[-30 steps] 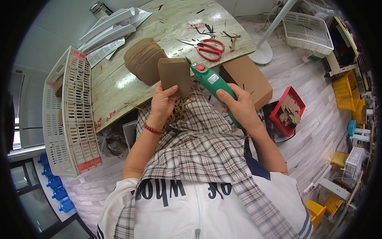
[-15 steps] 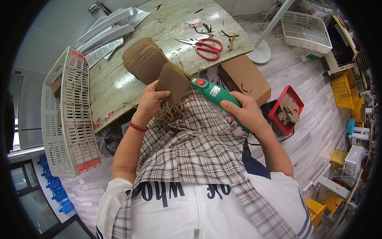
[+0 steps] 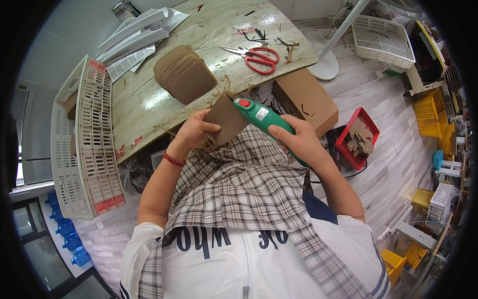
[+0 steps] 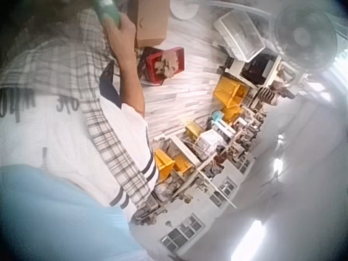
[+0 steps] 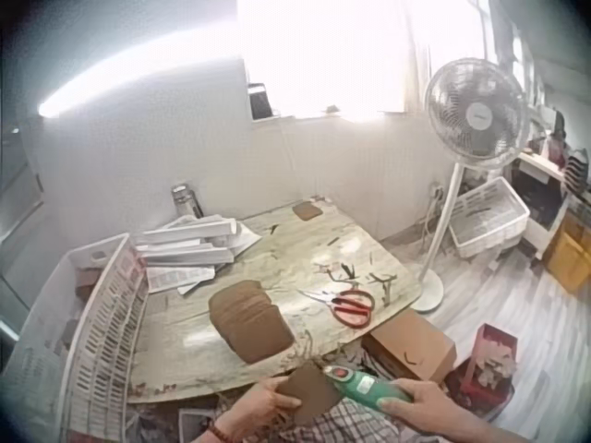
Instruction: The person repeatedly smooths the edges of small brown cardboard pieces using a green rotary tool. They pick up each piece from a white basket, run the tool along the edges, and place the finished pieces on the table. The process is repeated for multiple pieces throughout the clip.
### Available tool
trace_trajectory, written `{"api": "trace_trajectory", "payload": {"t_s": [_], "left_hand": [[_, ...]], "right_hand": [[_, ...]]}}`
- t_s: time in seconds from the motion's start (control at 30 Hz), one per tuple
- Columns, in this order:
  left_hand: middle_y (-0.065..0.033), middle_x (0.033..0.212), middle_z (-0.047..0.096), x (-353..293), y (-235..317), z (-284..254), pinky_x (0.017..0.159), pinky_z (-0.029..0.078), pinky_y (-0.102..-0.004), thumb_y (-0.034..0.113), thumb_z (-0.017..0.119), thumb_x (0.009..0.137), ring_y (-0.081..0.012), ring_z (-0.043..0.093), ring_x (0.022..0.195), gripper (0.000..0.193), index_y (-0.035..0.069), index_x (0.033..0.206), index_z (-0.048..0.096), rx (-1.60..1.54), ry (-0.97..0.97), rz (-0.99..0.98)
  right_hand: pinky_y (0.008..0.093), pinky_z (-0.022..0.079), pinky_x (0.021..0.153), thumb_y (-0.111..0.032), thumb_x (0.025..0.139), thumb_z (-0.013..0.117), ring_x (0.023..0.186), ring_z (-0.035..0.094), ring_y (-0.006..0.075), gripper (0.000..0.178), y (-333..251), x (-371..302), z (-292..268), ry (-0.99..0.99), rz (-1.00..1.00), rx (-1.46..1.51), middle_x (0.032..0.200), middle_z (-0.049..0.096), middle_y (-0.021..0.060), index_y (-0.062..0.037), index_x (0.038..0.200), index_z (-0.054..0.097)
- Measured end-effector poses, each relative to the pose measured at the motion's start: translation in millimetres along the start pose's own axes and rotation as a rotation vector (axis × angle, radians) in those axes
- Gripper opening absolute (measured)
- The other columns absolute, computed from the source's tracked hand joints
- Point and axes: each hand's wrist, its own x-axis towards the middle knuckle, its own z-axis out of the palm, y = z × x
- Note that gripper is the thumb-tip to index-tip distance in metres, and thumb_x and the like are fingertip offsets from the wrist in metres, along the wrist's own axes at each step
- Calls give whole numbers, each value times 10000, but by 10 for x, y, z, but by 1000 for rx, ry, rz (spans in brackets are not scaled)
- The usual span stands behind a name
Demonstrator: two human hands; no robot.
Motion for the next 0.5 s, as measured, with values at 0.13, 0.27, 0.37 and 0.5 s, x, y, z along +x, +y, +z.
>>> {"api": "trace_trajectory", "payload": {"t_s": [0.13,0.27,0.37,0.5], "left_hand": [[-78,1074,665,-59,31,3,808,547,-311,-88,602,804,-156,652,910,435,-22,1234,577,-7,-35,-31],[-21,1021,651,-175,166,-50,821,481,-255,-91,609,776,-106,598,904,394,-1,1160,618,223,23,15],[6,978,613,-229,237,-141,810,458,-237,-75,640,757,-86,566,902,310,29,1048,607,342,44,92],[12,901,647,-271,232,-272,742,486,-238,-53,679,763,-85,606,823,252,77,968,609,273,184,216]], "right_hand": [[226,423,523,-311,910,650,588,524,58,365,-20,17,26,-13,-22,5,691,560,2,20,1063,635],[222,422,527,-309,912,645,594,525,59,350,-45,-11,9,-50,36,17,693,559,1,15,1043,637],[220,425,527,-313,913,644,587,522,61,343,-30,-29,-1,-81,49,21,698,561,5,12,1024,636],[221,434,531,-324,914,646,587,522,66,354,-38,-52,-7,-113,84,25,708,563,13,16,1013,632]]}}
